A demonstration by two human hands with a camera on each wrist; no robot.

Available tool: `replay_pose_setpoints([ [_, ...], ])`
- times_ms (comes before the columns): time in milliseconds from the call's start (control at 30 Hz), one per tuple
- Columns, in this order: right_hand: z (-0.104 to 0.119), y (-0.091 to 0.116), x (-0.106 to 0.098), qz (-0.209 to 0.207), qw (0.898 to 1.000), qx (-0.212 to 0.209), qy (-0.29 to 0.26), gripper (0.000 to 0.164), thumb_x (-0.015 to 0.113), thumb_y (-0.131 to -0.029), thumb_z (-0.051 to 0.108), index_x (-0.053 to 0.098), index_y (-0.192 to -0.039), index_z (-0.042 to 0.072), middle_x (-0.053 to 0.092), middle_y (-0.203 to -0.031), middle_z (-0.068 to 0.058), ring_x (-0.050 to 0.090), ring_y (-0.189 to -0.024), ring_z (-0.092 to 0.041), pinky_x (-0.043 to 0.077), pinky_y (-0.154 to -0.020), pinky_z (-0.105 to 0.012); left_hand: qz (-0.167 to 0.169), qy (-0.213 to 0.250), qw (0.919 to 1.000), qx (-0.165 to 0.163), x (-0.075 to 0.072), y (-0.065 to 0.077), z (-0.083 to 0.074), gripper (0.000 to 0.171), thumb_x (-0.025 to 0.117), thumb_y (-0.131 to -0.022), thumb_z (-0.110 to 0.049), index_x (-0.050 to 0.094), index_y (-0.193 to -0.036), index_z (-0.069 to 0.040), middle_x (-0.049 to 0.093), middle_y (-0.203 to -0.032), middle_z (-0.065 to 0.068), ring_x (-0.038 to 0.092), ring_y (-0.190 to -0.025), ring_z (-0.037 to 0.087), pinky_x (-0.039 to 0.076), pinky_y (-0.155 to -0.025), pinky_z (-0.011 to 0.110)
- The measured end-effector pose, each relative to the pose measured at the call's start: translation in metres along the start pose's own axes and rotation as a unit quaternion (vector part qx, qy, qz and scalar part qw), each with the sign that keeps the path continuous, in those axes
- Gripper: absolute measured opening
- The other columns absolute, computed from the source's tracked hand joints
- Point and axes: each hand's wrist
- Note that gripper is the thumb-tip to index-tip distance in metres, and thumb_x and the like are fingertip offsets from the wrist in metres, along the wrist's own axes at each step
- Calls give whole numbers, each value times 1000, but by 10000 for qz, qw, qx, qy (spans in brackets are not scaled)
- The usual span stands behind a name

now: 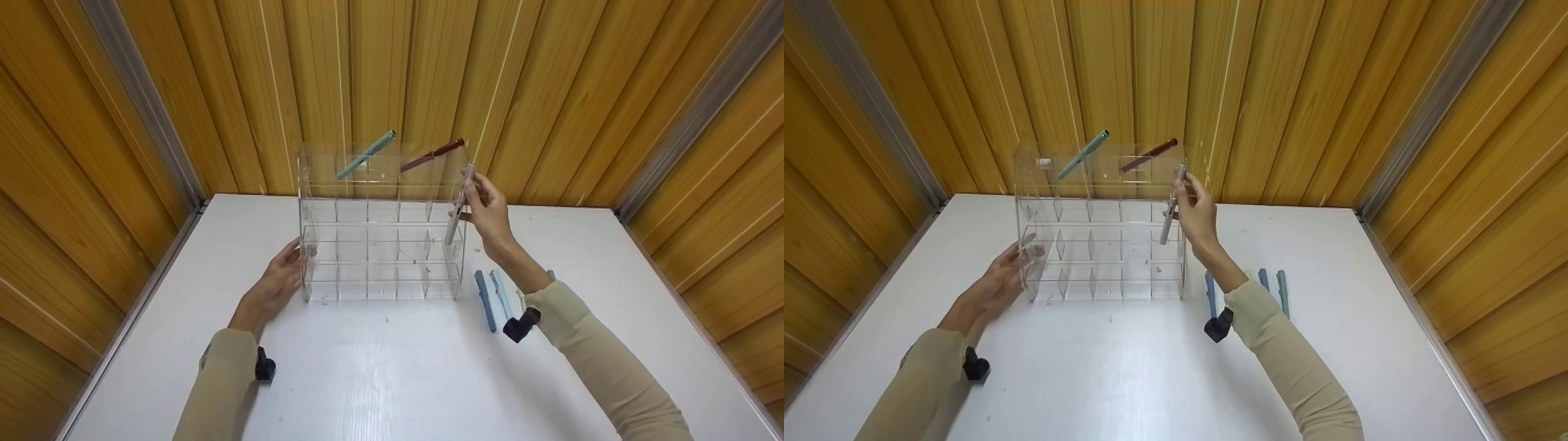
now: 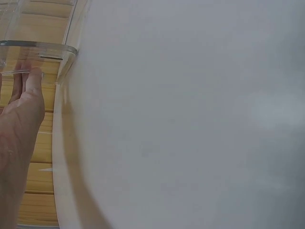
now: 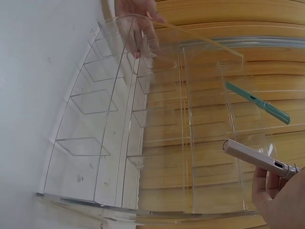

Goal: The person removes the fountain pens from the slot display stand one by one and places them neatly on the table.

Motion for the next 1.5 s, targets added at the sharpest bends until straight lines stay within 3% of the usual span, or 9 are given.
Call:
replay_pose_setpoints([
  [233, -6, 2, -19, -215, 9989, 239, 328, 47, 52, -108, 29, 50, -149, 7, 57, -113, 2, 63, -96, -9, 62, -79, -24, -127, 71, 9999, -12, 0, 0, -2, 76, 61, -103, -14, 16, -165, -19, 26, -166, 8, 22, -158, 28, 18, -130, 47],
  [467, -16, 7, -46, -319, 9980, 285, 455, 46, 58, -105, 31, 55, -142, 4, 58, -104, 7, 65, -90, -7, 62, -78, -24, -59, 19, 10000, -32, 1, -1, -2, 80, 61, -103, -16, 12, -165, -17, 22, -167, 9, 20, -158, 31, 20, -130, 46],
  [700, -26, 15, -74, -314, 9963, 616, 515, 37, 59, -104, 33, 61, -133, 11, 60, -99, 8, 65, -86, -5, 62, -78, -22, -88, -38, 9999, -77, 0, 0, -1, 75, 57, -105, -15, 12, -165, -18, 20, -169, 9, 20, -158, 30, 18, -130, 50],
  [1167, -45, 31, -129, -52, 9876, 966, 1236, 47, 51, -107, 24, 47, -151, 4, 60, -99, 11, 64, -85, -2, 61, -78, -21, -82, -19, 10000, -12, 0, 0, 0, 80, 63, -103, -20, 13, -165, -18, 21, -169, 9, 20, -158, 30, 17, -130, 49],
  [1500, -67, 37, -179, -240, 9706, 1528, 1844, 61, 53, -106, 29, 34, -157, 0, 62, -98, 18, 64, -86, 7, 59, -79, -15, -21, -1, 10000, 7, 1, -2, -1, 76, 58, -105, -13, 13, -165, -18, 19, -169, 10, 22, -158, 32, 22, -129, 48],
])
Point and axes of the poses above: each hand's wrist, its own y-axis away from the middle knuckle, its own x-axis out of the palm, z = x × y
